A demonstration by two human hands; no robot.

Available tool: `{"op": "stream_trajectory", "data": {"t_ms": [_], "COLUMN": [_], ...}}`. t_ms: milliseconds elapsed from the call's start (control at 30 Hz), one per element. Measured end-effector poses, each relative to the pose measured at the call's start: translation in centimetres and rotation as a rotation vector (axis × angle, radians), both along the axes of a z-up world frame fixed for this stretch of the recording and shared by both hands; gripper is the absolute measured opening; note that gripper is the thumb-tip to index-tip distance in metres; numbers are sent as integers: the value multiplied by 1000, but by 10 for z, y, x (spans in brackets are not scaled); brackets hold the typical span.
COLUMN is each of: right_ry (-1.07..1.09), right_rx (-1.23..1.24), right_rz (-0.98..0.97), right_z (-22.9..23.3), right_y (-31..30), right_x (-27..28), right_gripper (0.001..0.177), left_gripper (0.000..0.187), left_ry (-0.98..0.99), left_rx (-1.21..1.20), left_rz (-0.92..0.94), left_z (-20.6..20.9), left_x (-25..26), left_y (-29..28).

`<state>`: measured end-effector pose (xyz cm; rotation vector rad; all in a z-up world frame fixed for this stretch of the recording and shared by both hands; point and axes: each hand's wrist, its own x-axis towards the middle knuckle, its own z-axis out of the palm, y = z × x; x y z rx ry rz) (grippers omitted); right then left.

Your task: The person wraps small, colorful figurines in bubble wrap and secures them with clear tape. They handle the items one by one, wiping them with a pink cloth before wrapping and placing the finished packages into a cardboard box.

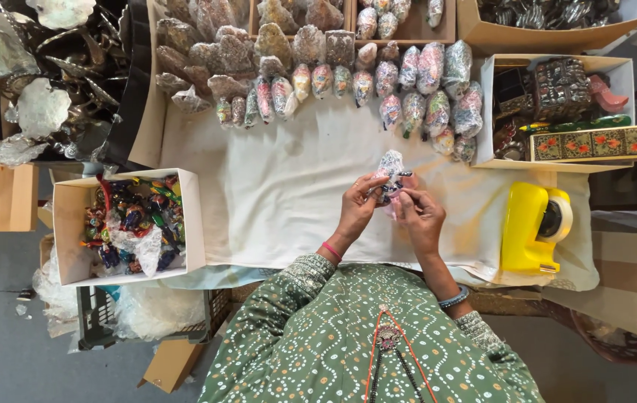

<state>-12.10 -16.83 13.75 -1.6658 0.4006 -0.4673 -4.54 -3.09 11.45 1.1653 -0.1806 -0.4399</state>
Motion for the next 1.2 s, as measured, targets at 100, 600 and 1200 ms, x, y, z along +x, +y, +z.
{"op": "stream_trajectory", "data": {"t_ms": [100,600,1200], "right_ry": [43,-6,49], "right_rx": [190,-667,-541], "right_rz": [-9,-152,-140], "right_z": [-6,11,-22], "right_y": [4,15,20], "right_x": [2,15,11], "right_gripper": [16,13,16], "left_gripper": [27,28,32], "left_ry": [-21,88,429], "left_rx": [0,-54,-309], "left_rz": [-6,-23,-39], "left_z": [3,-14,-23], "left_x": [-1,-7,-6], "left_y": [1,-7,0]}}
